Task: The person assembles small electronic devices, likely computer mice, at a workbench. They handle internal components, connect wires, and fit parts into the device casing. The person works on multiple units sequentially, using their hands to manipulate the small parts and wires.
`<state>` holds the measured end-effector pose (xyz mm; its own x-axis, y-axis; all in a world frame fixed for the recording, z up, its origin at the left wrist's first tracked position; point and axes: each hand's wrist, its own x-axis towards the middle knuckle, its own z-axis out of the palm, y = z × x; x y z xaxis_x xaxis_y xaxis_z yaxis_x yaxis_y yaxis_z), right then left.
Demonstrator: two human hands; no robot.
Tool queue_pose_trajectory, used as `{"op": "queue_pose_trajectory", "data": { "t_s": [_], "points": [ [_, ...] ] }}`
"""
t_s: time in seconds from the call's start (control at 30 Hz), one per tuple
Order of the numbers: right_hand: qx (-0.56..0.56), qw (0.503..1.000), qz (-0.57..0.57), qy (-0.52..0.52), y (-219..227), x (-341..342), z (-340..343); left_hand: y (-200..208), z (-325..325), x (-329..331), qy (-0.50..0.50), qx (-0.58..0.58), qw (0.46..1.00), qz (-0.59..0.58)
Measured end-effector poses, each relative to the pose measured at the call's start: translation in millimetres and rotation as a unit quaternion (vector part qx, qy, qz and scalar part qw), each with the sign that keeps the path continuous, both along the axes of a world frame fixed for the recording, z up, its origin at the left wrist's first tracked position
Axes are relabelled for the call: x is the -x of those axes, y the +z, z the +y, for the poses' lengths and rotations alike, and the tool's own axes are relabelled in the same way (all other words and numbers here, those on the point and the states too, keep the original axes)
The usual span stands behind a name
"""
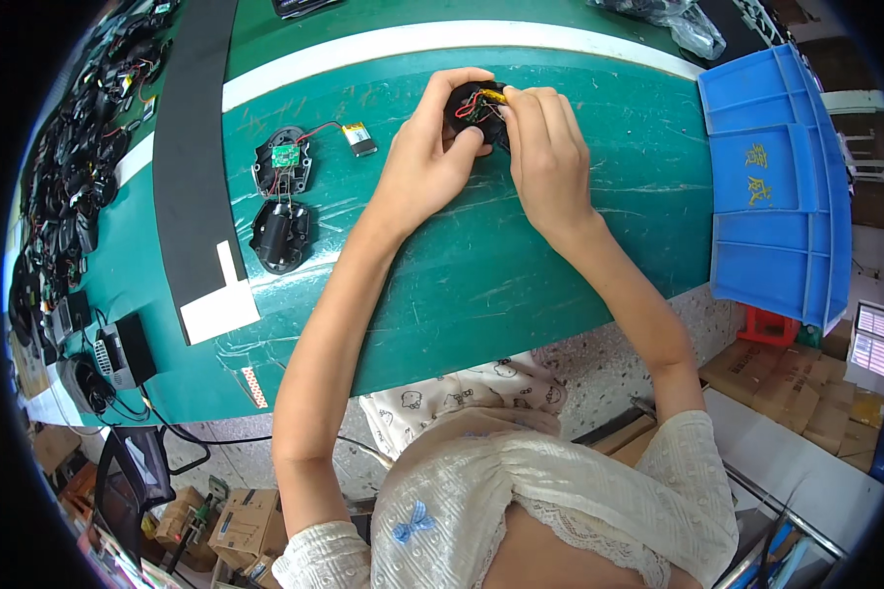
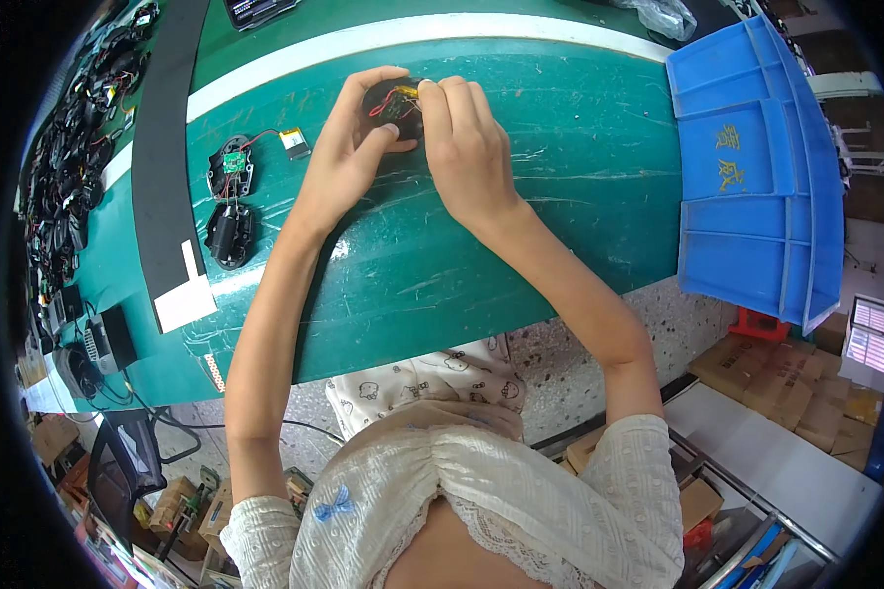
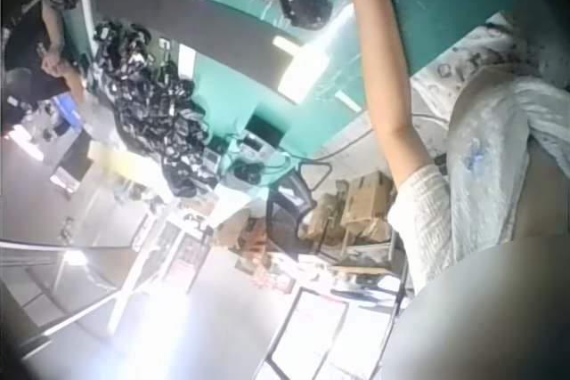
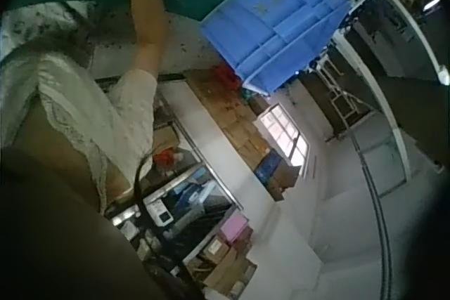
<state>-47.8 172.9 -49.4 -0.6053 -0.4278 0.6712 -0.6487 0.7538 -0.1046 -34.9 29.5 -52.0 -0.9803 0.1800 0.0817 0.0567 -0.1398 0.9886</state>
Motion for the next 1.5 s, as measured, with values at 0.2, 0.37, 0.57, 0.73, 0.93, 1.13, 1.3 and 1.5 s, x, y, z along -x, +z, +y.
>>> {"op": "queue_pose_trajectory", "data": {
  "t_s": [0.2, 0.37, 0.57, 0.73, 0.93, 1.13, 1.3, 1.5],
  "points": [
    [0.013, 1.000, 0.007, 0.012, 0.2, 0.7, 0.7, 11.8, -2.9, 0.2, -0.007, -0.062, 0.997, -0.045],
    [0.022, 1.000, 0.004, 0.003, 1.9, -1.8, -1.6, 1.0, 0.0, 2.7, 0.000, -0.043, 0.999, -0.017],
    [0.042, 0.999, -0.017, -0.021, 5.0, -3.0, -4.3, 0.3, 0.4, 4.5, 0.010, -0.015, 1.000, -0.023],
    [0.061, 0.995, -0.069, -0.024, 8.2, -1.9, -4.8, -0.3, 7.1, 3.7, 0.078, -0.045, 0.996, -0.007],
    [0.063, 0.998, 0.014, -0.002, 14.1, -1.5, -2.3, 5.2, 3.4, 1.1, 0.035, 0.030, 0.999, -0.019],
    [0.122, 0.989, -0.004, 0.079, 7.4, 5.9, 2.2, -0.9, 8.5, 0.6, 0.084, -0.011, 0.996, 0.026],
    [0.129, 0.987, -0.017, 0.091, 11.1, 5.9, 2.7, -2.9, 3.4, 0.8, 0.066, 0.028, 0.997, 0.041],
    [0.129, 0.988, -0.018, 0.085, 10.0, 6.8, 1.5, -4.5, 3.7, 0.7, 0.068, 0.035, 0.996, 0.047]
  ]
}}
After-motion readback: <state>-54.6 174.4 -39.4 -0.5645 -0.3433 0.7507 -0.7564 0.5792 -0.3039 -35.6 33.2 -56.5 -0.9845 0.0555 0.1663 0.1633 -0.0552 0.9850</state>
